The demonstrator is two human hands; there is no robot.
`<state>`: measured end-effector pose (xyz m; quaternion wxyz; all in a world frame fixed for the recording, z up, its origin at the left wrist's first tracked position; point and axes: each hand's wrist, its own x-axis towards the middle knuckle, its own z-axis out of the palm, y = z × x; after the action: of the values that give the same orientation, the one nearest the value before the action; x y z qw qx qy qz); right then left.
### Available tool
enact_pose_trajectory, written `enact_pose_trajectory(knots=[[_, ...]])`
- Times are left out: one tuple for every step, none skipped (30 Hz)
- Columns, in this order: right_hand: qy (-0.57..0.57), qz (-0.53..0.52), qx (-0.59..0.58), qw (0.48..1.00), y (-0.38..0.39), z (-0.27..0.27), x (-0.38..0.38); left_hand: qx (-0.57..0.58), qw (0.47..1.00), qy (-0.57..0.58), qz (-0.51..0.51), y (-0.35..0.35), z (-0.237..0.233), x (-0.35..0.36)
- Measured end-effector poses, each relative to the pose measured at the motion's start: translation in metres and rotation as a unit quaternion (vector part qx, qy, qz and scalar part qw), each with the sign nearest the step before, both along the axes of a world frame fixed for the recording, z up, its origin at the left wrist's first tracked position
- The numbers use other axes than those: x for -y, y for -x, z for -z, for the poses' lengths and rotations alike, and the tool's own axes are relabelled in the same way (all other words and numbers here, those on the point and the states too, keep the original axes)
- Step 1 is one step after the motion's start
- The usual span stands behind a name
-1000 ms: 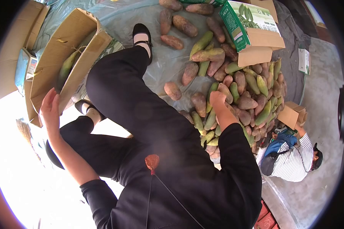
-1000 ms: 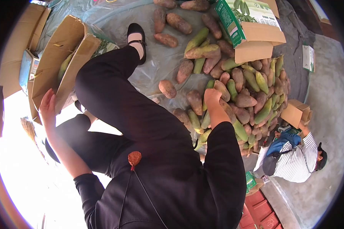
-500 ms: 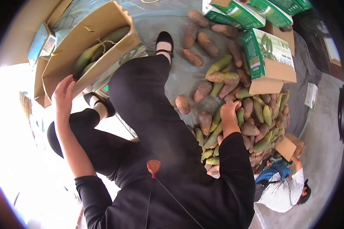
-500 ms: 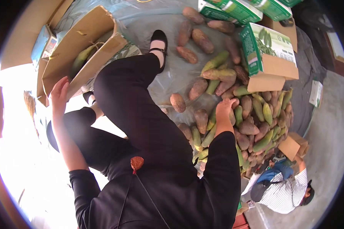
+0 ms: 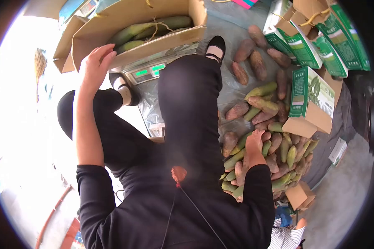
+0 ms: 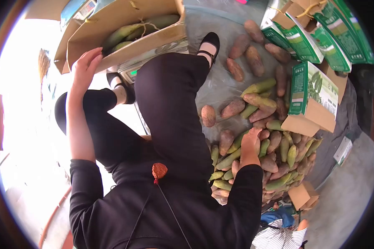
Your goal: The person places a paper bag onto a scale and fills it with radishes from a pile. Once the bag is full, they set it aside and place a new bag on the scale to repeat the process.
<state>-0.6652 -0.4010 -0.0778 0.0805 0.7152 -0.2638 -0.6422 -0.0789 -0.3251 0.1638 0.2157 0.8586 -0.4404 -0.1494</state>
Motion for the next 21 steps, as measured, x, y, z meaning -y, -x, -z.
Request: enact_pose_trajectory(knots=[[-0.010, -0.012, 0.008, 1.000, -0.004, -0.006, 0.000, 0.005, 1.000, -0.004, -0.006, 0.001, -0.001, 0.001], [-0.014, -0.041, -0.005, 0.999, 0.007, 0.009, -0.005, 0.007, 1.000, -0.001, -0.004, -0.001, 0.000, -0.001], [-0.013, -0.054, 0.002, 0.998, 0.003, 0.013, -0.007, 0.009, 1.000, 0.003, 0.000, -0.003, 0.001, -0.002], [-0.041, -0.048, 0.016, 0.998, 0.001, 0.014, -0.014, 0.010, 1.000, 0.011, -0.005, -0.003, 0.001, -0.002], [-0.069, -0.033, 0.023, 0.997, 0.006, 0.013, -0.024, 0.004, 1.000, 0.010, -0.002, -0.004, 0.000, -0.004], [-0.059, 0.008, 0.045, 0.997, 0.008, 0.014, -0.032, 0.027, 1.000, 0.002, -0.001, -0.004, -0.002, -0.002], [-0.049, 0.035, 0.066, 0.996, 0.009, 0.010, -0.039, 0.045, 0.999, -0.006, 0.006, -0.003, 0.000, 0.000], [-0.035, 0.001, 0.085, 0.996, 0.008, 0.001, -0.045, 0.041, 0.999, 0.003, 0.020, -0.007, 0.004, -0.002], [-0.022, 0.017, 0.114, 0.993, 0.020, 0.011, -0.050, 0.044, 0.999, 0.010, 0.024, -0.009, 0.009, -0.003], [-0.005, 0.030, 0.111, 0.993, 0.020, 0.007, -0.051, 0.028, 0.999, 0.013, 0.025, -0.011, 0.011, -0.004], [0.000, 0.042, 0.099, 0.994, 0.022, 0.005, -0.055, 0.016, 1.000, 0.014, 0.022, -0.010, 0.012, -0.002], [0.031, 0.090, 0.109, 0.989, 0.018, 0.006, -0.052, 0.012, 0.999, 0.019, 0.027, -0.007, 0.014, 0.003], [0.059, 0.131, 0.124, 0.982, 0.014, 0.009, -0.048, 0.016, 0.999, 0.013, 0.029, -0.005, 0.012, 0.004], [0.063, 0.116, 0.172, 0.976, 0.018, 0.011, -0.045, 0.026, 0.999, 0.006, 0.026, -0.006, 0.007, 0.002], [0.060, 0.104, 0.185, 0.975, 0.017, 0.014, -0.041, 0.037, 0.999, 0.005, 0.025, -0.004, 0.006, 0.002], [0.069, 0.137, 0.169, 0.974, 0.015, 0.016, -0.038, 0.037, 0.999, 0.007, 0.023, -0.005, 0.008, 0.002], [0.077, 0.169, 0.150, 0.971, 0.014, 0.017, -0.036, 0.036, 0.999, 0.007, 0.022, -0.006, 0.009, 0.002], [0.081, 0.160, 0.164, 0.970, 0.021, 0.024, -0.035, 0.038, 0.999, 0.006, 0.021, -0.004, 0.005, 0.003], [0.085, 0.151, 0.177, 0.969, 0.022, 0.028, -0.034, 0.037, 0.999, 0.004, 0.020, -0.001, 0.003, 0.003], [0.078, 0.140, 0.184, 0.970, 0.022, 0.033, -0.036, 0.032, 0.999, 0.012, 0.020, -0.002, 0.005, 0.003], [0.068, 0.154, 0.168, 0.971, 0.022, 0.033, -0.035, 0.039, 0.999, 0.024, 0.020, -0.002, 0.007, 0.002]])
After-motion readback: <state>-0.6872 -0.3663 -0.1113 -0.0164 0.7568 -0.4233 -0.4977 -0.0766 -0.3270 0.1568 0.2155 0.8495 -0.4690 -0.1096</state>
